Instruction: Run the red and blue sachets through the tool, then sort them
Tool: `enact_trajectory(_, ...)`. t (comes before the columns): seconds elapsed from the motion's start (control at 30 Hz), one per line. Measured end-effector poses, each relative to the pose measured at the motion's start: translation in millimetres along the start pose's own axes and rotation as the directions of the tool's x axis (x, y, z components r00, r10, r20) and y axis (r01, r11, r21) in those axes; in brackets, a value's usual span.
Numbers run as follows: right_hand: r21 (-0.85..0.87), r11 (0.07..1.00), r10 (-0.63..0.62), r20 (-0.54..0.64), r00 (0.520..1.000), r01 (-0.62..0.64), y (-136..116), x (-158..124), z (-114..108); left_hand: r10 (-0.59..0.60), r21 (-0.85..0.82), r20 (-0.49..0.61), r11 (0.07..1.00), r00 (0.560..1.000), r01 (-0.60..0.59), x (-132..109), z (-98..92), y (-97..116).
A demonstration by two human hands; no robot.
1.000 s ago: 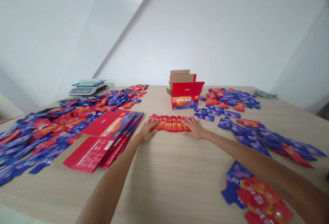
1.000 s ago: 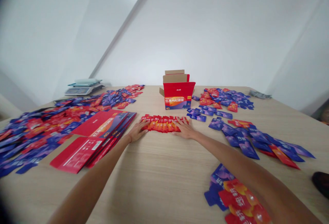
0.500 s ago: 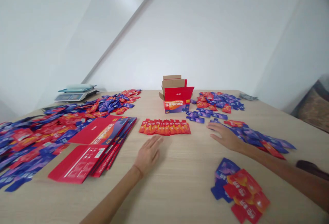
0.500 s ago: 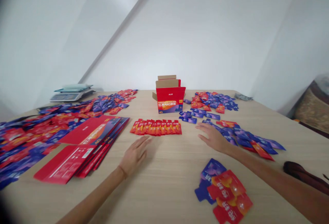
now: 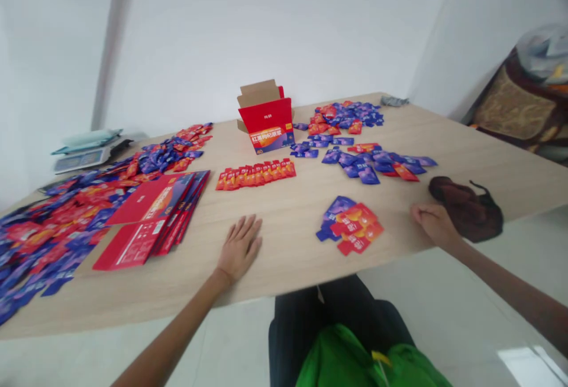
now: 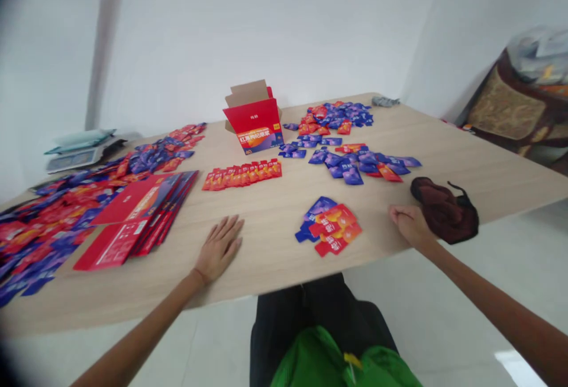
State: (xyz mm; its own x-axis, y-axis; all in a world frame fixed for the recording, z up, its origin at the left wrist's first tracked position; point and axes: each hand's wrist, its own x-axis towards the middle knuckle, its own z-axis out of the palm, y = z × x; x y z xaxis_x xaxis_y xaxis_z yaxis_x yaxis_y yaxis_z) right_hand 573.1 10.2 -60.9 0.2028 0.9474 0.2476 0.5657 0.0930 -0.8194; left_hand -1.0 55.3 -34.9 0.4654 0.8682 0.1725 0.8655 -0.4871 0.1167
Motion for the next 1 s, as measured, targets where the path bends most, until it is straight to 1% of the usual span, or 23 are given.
enact_trajectory(0.17, 0.041, 0.999, 0.025, 0.040, 0.999, -0.027, 1.2, -0.1, -1.2, 0.002, 0.011, 0.013, 1.000, 1.000, -0.002, 5.5, 3.4, 1.9)
enact_trajectory(0.3, 0.055, 0.998, 0.022, 0.023, 0.999, -0.024, -1.9, 0.4, -2.9, -0.008, 0.020, 0.025, 1.000, 1.000, 0.008, 7.4, 1.8, 6.2)
enact_trajectory(0.47, 0.021, 1.000, 0.022, 0.017, 1.000, -0.023, 0.1, -2.0, -3.3, -0.025, 0.028, 0.039, 0.999, 0.999, 0.024, 9.0, 0.4, 11.4)
enact_trajectory(0.53, -0.013, 1.000, 0.002, 0.021, 1.000, -0.002, -0.7, -3.5, -3.1, -0.027, 0.030, 0.031, 0.999, 0.999, 0.026, 9.4, 1.5, 11.1)
enact_trajectory(0.6, -0.068, 0.997, -0.041, 0.003, 0.999, 0.041, -7.1, -4.2, -2.4, -0.023, 0.030, 0.022, 0.999, 0.999, 0.023, 9.5, 2.7, 10.0)
enact_trajectory(0.63, -0.102, 0.990, -0.095, 0.008, 0.995, 0.095, -13.0, -3.8, -1.5, -0.019, 0.029, 0.019, 0.999, 1.000, 0.018, 9.5, 3.2, 9.3)
enact_trajectory(0.67, -0.140, 0.974, -0.175, 0.043, 0.984, 0.180, -20.8, -2.7, -0.1, -0.013, 0.027, 0.017, 1.000, 1.000, 0.013, 9.4, 3.4, 8.7)
enact_trajectory(0.7, -0.177, 0.941, -0.272, 0.115, 0.956, 0.289, -30.0, -0.7, 2.3, -0.008, 0.026, 0.015, 1.000, 1.000, 0.007, 9.3, 3.5, 8.1)
enact_trajectory(0.73, -0.203, 0.890, -0.364, 0.220, 0.905, 0.407, -40.0, 2.3, 5.6, -0.002, 0.024, 0.013, 1.000, 1.000, 0.001, 9.1, 3.5, 7.6)
enact_trajectory(0.77, -0.214, 0.831, -0.430, 0.340, 0.836, 0.514, -50.2, 6.0, 10.1, 0.002, 0.023, 0.009, 1.000, 1.000, -0.003, 8.9, 3.4, 7.2)
enact_trajectory(0.8, -0.210, 0.777, -0.461, 0.452, 0.764, 0.593, -59.8, 10.5, 15.5, 0.005, 0.021, 0.003, 1.000, 1.000, -0.005, 8.7, 3.2, 6.8)
enact_trajectory(0.83, -0.198, 0.744, -0.459, 0.543, 0.703, 0.639, -68.1, 15.4, 21.8, 0.005, 0.021, -0.002, 1.000, 1.000, -0.005, 8.5, 2.9, 6.5)
enact_trajectory(0.87, -0.187, 0.732, -0.434, 0.614, 0.659, 0.656, -75.0, 20.3, 28.4, 0.006, 0.022, -0.007, 1.000, 1.000, -0.006, 8.2, 2.7, 6.2)
enact_trajectory(0.9, -0.179, 0.735, -0.398, 0.666, 0.631, 0.654, -80.1, 24.7, 34.9, 0.007, 0.024, -0.011, 1.000, 1.000, -0.007, 7.8, 2.5, 5.9)
enact_trajectory(0.93, -0.177, 0.747, -0.362, 0.701, 0.615, 0.641, -83.7, 28.4, 41.0, 0.008, 0.028, -0.013, 1.000, 1.000, -0.007, 7.5, 2.2, 5.7)
enact_trajectory(0.97, -0.180, 0.759, -0.332, 0.720, 0.610, 0.626, -86.1, 31.0, 46.1, 0.009, 0.031, -0.014, 0.999, 1.000, -0.008, 7.1, 2.0, 5.5)
enact_trajectory(1.0, -0.188, 0.764, -0.318, 0.723, 0.614, 0.617, -87.6, 32.3, 50.1, 0.010, 0.033, -0.014, 0.999, 1.000, -0.009, 6.7, 1.8, 5.4)
